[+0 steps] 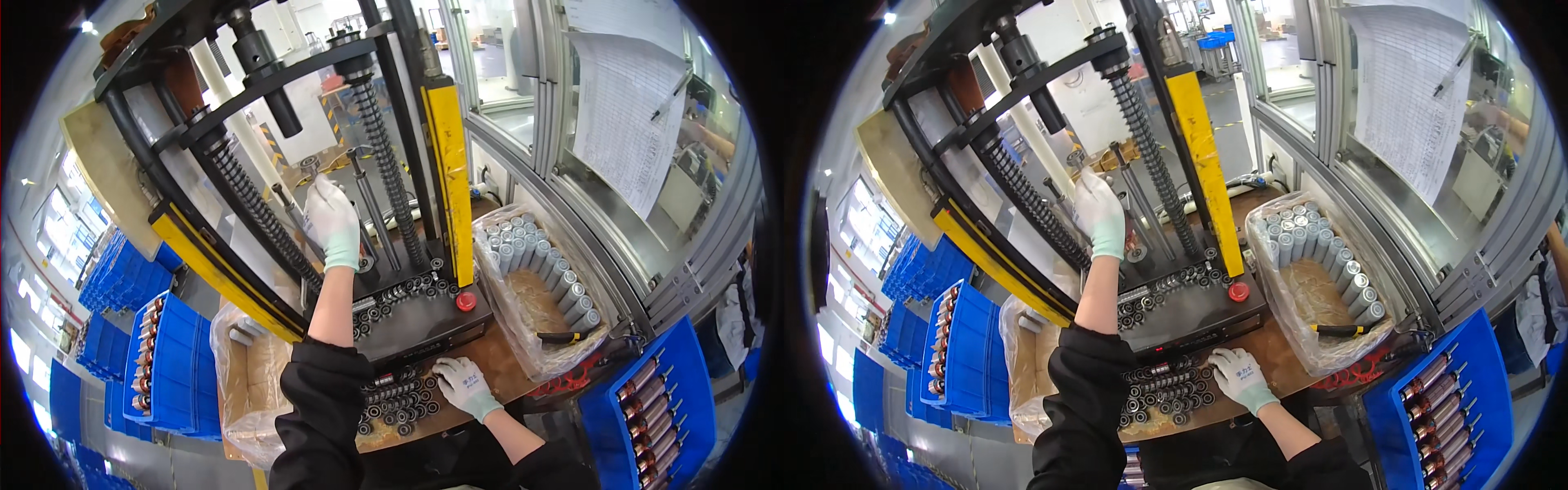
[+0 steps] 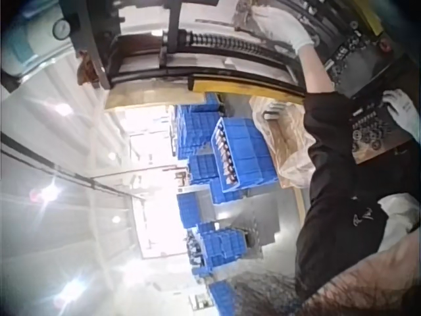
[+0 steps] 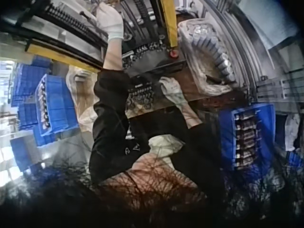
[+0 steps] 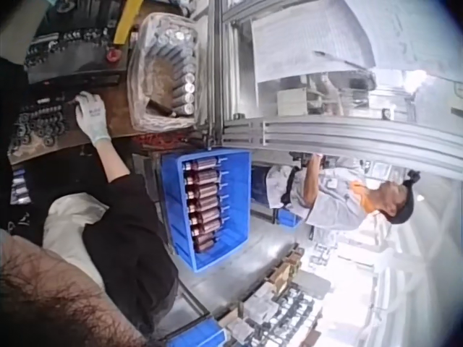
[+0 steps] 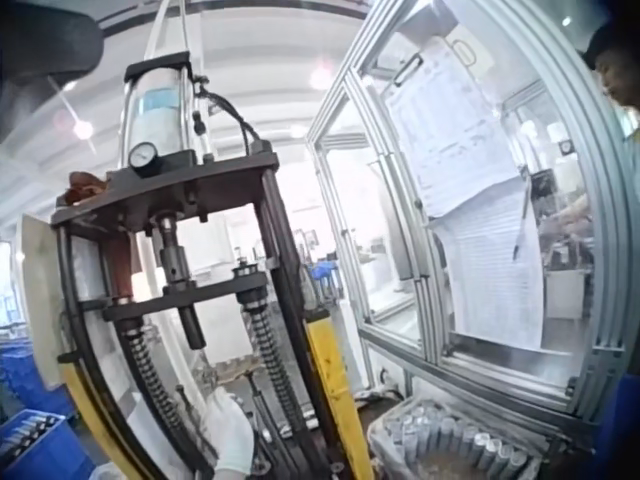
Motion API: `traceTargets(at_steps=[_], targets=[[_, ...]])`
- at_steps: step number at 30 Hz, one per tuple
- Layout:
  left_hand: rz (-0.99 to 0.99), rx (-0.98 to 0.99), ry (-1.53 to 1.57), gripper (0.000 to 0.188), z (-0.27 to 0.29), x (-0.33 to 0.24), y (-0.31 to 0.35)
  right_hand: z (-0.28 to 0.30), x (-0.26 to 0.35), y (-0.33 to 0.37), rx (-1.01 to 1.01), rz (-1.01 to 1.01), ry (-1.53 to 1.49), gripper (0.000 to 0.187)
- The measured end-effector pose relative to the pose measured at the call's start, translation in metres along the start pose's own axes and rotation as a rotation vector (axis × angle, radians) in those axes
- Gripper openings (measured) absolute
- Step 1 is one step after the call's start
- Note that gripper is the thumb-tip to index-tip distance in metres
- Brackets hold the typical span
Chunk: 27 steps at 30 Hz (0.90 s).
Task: The person fits bearings onto a motor rotor shaft using a press machine and fastens a waist buckle by hand.
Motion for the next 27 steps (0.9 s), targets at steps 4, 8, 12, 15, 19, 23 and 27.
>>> traceTargets(at_steps=[4,8,12,15,19,23,27], targets=[[-0.006,0.111,-0.042,0.043,0.003,0.011,-0.001,0.005,0.003,-0.004,-0.049,0.024,0.001,0.03],[-0.387,0.173,-0.107,0.043,0.046,0.013,0.004,0.005,0.013,-0.007,-0.051,0.023,-0.025,0.032],[-0.344,0.666,-0.418,0.031,0.125,-0.004,0.095,0.016,-0.002,0.006,-0.152,-0.098,-0.064,0.037],[-0.232,0.83,-0.856,0.049,0.195,0.07,0.151,0.015,0.004,0.001,-0.13,-0.118,-0.088,0.031],[-0.306,0.642,-0.839,0.057,0.206,0.109,0.169,0.007,0.0,-0.002,-0.025,-0.092,-0.052,0.029],[-0.247,0.547,-0.701,0.056,0.206,0.124,0.17,0.012,0.005,-0.004,-0.045,-0.103,-0.059,0.026],[-0.237,0.616,-0.418,0.048,0.232,0.085,0.188,0.003,-0.008,-0.001,-0.075,-0.139,-0.064,0.032]])
Point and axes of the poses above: each hand's wrist, its own y-axis away from the middle knuckle, its own z-axis out of the back of the hand, x = y × z, the point moved 6 cm from there along -y, towards the middle knuckle, and after that the axes turned 3 degrees about z, right-handed, at the moved point
